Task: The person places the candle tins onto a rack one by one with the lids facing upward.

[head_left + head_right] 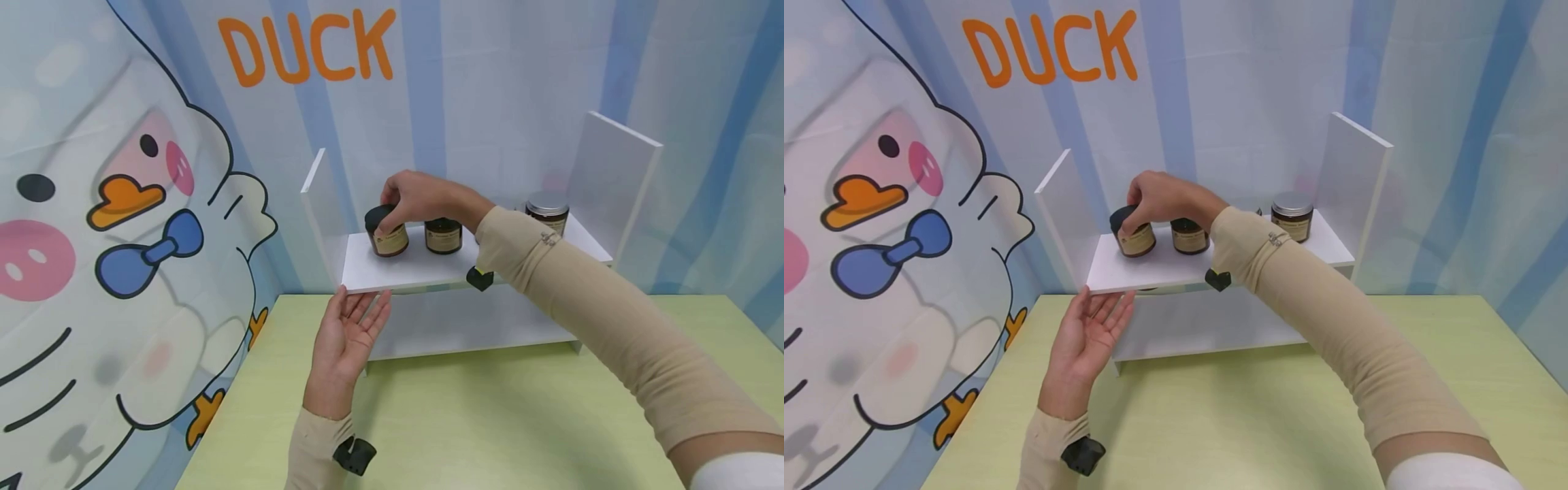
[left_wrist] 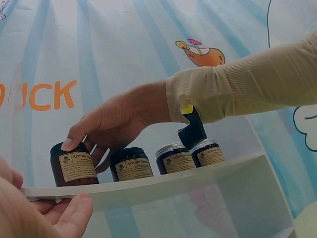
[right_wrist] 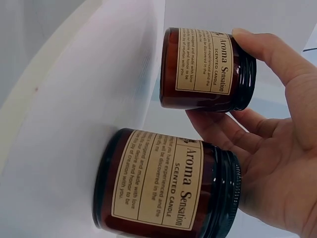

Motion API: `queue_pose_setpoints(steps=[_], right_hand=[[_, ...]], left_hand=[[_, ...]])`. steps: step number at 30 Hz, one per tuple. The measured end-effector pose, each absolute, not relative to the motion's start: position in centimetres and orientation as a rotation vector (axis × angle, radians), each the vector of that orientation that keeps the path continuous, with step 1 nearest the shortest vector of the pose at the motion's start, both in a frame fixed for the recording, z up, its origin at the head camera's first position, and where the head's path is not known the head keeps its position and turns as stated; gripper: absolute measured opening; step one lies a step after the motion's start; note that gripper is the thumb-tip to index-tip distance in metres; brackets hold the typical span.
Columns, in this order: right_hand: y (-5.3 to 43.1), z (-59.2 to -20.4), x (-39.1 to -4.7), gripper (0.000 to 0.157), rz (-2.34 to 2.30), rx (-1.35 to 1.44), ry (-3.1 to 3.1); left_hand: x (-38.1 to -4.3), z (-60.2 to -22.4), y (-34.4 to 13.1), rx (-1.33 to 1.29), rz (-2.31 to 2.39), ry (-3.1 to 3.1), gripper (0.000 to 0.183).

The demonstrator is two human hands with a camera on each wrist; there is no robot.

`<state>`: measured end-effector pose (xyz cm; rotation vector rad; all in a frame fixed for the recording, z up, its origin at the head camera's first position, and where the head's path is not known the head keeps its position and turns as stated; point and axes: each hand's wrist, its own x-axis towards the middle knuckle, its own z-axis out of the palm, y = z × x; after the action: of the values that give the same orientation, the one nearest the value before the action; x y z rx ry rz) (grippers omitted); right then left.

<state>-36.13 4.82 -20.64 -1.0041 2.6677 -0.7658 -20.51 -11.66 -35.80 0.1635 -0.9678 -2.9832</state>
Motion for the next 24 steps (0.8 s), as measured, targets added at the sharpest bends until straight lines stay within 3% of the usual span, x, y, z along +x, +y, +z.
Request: queue_pose_setpoints(steps=[24], right_hand=[[4.65, -20.98, -36.36, 0.063, -0.636, -0.967, 2.732]], left_hand=[[-20.51, -35.84, -11.7, 0.136, -2.99, -0.967, 0.054]])
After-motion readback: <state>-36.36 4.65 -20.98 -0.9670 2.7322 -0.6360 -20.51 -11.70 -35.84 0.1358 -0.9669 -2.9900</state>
